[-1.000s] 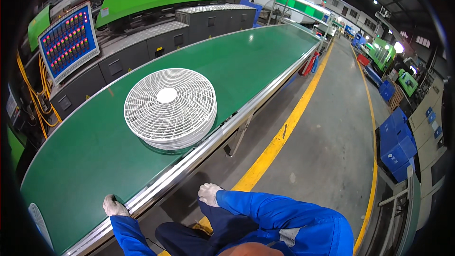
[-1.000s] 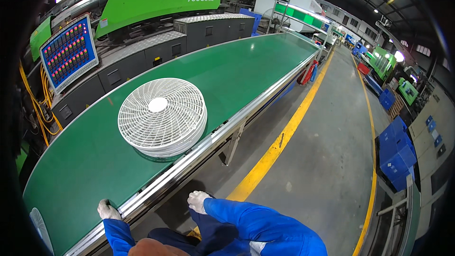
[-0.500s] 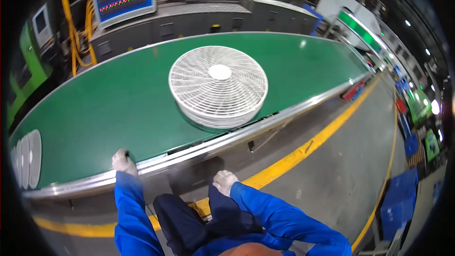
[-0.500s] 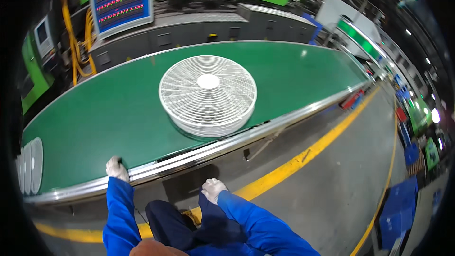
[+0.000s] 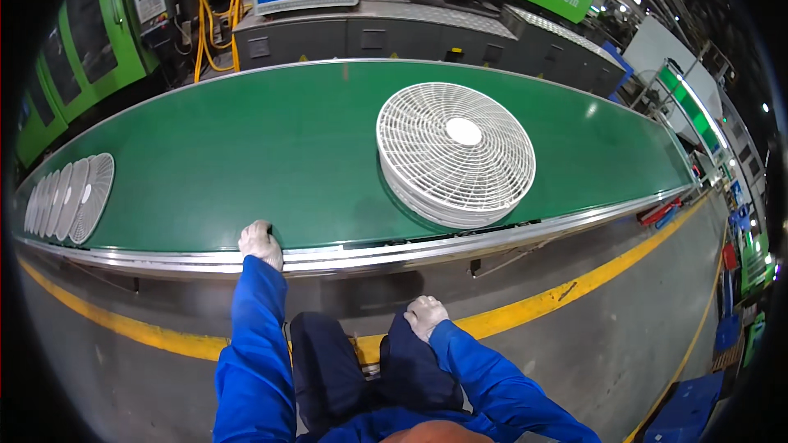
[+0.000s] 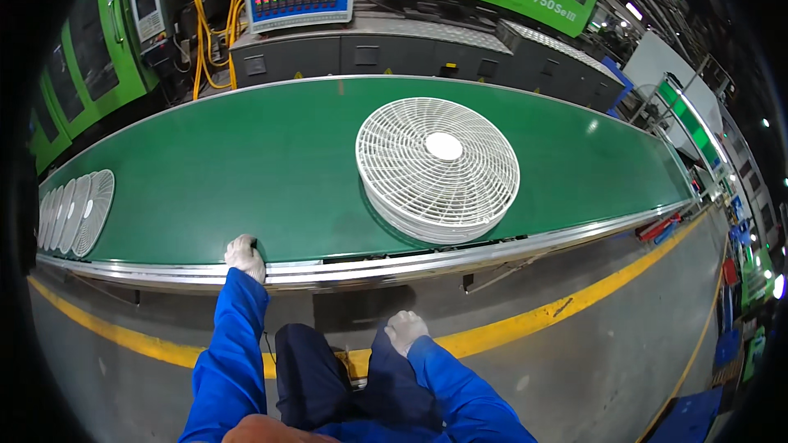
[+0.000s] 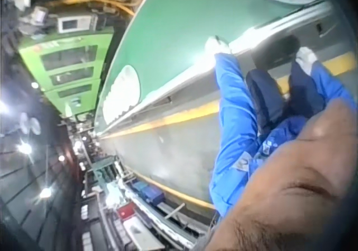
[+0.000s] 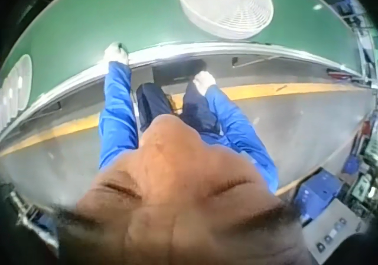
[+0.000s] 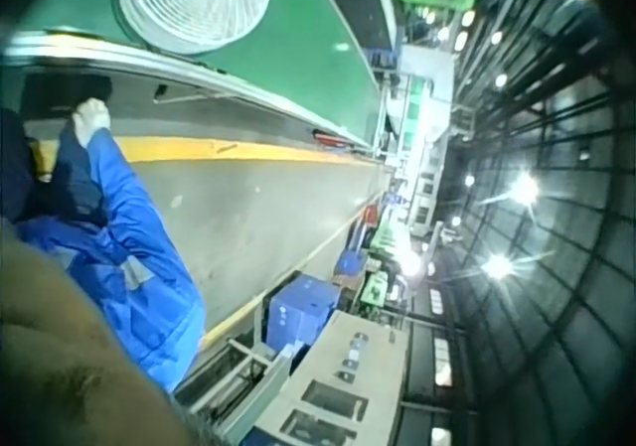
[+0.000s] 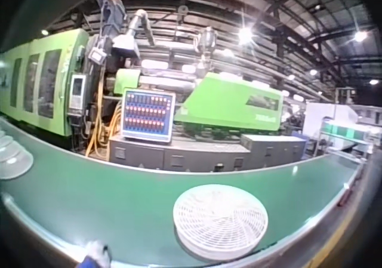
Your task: The person picks up a fan cover from the conveyor belt, turns it over, and presses down on the center of it before pushing it back.
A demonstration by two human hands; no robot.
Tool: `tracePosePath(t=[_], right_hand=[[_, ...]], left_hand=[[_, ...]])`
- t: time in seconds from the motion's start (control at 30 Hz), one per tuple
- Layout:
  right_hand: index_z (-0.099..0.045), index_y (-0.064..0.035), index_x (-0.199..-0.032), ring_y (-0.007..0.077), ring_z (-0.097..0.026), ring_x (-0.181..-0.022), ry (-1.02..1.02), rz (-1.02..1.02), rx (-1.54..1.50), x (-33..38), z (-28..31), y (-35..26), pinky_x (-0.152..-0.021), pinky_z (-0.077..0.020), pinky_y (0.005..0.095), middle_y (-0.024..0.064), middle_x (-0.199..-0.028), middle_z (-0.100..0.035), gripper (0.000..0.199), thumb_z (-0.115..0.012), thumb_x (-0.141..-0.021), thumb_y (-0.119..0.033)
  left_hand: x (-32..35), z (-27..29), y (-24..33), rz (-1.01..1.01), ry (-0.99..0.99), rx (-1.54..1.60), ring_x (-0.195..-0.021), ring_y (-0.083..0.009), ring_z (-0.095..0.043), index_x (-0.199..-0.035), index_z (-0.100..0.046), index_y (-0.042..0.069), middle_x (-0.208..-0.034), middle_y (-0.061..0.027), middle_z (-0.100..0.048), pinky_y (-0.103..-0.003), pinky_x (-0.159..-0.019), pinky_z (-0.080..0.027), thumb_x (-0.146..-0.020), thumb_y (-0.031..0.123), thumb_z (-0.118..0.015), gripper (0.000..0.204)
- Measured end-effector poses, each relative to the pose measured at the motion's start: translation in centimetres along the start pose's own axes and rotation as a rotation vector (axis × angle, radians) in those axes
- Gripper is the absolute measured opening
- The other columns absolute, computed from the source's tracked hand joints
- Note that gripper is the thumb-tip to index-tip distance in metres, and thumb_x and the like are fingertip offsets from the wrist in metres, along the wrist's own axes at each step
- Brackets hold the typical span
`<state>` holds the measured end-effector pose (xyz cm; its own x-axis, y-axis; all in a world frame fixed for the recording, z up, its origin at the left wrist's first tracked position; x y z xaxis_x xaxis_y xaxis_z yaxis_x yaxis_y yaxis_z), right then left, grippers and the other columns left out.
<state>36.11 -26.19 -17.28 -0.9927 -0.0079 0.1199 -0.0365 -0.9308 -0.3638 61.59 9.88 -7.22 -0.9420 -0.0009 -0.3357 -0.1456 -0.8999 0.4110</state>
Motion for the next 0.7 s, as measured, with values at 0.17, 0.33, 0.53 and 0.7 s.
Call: tracePosePath(t=[0.17,0.33,0.53,0.7], right_hand=[[-0.077,-0.0081,-0.091,0.0391,-0.065,-0.102,0.004,-0.007,-0.001,-0.3,-0.2,0.1,-0.093,-0.0523,0.049,0.0177,-0.1,-0.07,0.025,-0.067,-0.091,-0.031],[-0.079,-0.0077,-0.092,0.0393,-0.065,-0.103,-0.052,-0.043,0.025,-0.5,-0.5,0.3,-0.095,-0.052,0.0491,0.018,-0.1,-0.072,0.027,-0.067,-0.091,-0.032],[-0.08,-0.0071,-0.093,0.0395,-0.065,-0.104,-0.048,-0.031,-0.001,-0.8,-0.3,-0.7,-0.096,-0.0519,0.0488,0.0185,-0.1,-0.073,0.027,-0.066,-0.091,-0.031],[-0.08,-0.0068,-0.094,0.0397,-0.065,-0.104,-0.039,-0.036,-0.01,-0.8,-0.5,-0.3,-0.097,-0.0518,0.0489,0.0185,-0.101,-0.073,0.028,-0.066,-0.091,-0.031]], left_hand=[[-0.2,-0.6,-1.0,0.025,0.007,-0.039,-0.119,-0.0354,-0.058,-0.112,-0.069,0.01,-0.12,-0.0115,-0.069,-0.047,-0.103,-0.046,-0.087,0.008,-0.057,0.028],[-0.1,-0.7,-0.8,0.053,-0.032,-0.033,-0.124,-0.0335,-0.056,-0.117,-0.068,0.01,-0.126,-0.0101,-0.067,-0.047,-0.106,-0.044,-0.088,0.011,-0.058,0.031],[0.1,0.2,-1.1,0.031,0.027,-0.053,-0.121,-0.0342,-0.057,-0.114,-0.068,0.01,-0.123,-0.0101,-0.067,-0.047,-0.104,-0.045,-0.086,0.009,-0.06,0.03],[0.0,0.0,-1.0,0.035,0.036,-0.054,-0.122,-0.0345,-0.057,-0.116,-0.068,0.01,-0.124,-0.0105,-0.067,-0.048,-0.105,-0.044,-0.087,0.01,-0.06,0.03]])
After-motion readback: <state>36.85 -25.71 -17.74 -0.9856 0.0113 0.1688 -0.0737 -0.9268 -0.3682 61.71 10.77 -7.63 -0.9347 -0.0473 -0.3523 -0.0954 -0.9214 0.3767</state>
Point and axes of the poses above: each hand's wrist, its own x-axis away from the middle knuckle, its own z-axis out of the back of the hand, y = z × x, the point moved 10 cm from there along -x, towards the middle knuckle
